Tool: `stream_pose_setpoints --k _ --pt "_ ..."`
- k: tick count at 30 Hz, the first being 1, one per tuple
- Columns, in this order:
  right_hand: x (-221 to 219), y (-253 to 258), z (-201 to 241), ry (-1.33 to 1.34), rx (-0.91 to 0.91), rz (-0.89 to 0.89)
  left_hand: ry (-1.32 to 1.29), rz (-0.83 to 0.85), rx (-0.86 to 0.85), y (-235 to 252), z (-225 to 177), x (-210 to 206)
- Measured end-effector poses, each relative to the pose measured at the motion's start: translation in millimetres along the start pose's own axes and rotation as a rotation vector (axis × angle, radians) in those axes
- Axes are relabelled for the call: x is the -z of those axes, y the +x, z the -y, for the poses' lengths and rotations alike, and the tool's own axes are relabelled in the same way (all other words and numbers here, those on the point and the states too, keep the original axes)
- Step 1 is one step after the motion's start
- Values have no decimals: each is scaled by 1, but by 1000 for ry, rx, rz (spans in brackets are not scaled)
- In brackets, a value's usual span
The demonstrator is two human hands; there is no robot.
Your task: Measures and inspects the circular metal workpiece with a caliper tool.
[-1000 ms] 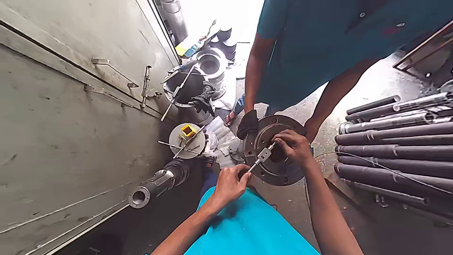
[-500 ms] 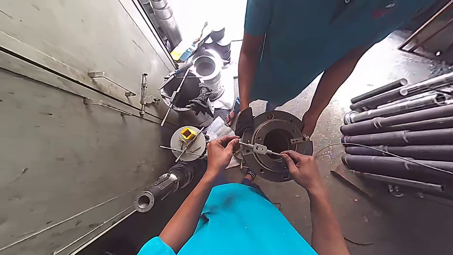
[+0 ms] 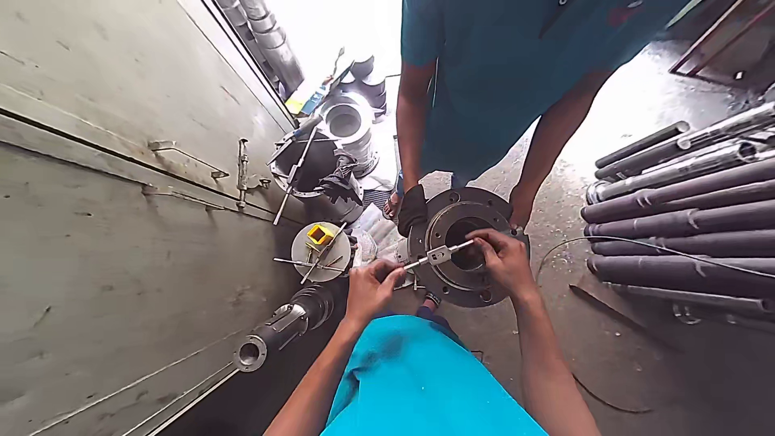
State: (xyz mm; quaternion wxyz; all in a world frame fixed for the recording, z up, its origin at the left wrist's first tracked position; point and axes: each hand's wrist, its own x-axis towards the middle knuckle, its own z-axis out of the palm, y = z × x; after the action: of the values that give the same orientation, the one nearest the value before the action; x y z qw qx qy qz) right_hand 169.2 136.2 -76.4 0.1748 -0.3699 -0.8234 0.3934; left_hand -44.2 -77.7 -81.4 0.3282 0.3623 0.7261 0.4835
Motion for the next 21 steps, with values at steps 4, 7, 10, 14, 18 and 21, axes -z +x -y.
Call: stream_pose_setpoints --k 4,7,10,14,18,21 --pt "-9 47 5 26 189 84 -27 36 14 -43 -13 -34" --pt "3 46 7 -84 253 115 33 -23 18 -37 -14 -28" --pt "24 16 3 -142 168 174 -13 -102 70 -6 -8 -6" --pt "27 -21 7 19 -87 408 -184 -30 82 55 -17 -1" --pt "7 -39 21 299 -296 503 -382 64 166 103 -32 -17" --pt "-15 -47 34 589 -406 580 -299 235 149 131 -46 -35"
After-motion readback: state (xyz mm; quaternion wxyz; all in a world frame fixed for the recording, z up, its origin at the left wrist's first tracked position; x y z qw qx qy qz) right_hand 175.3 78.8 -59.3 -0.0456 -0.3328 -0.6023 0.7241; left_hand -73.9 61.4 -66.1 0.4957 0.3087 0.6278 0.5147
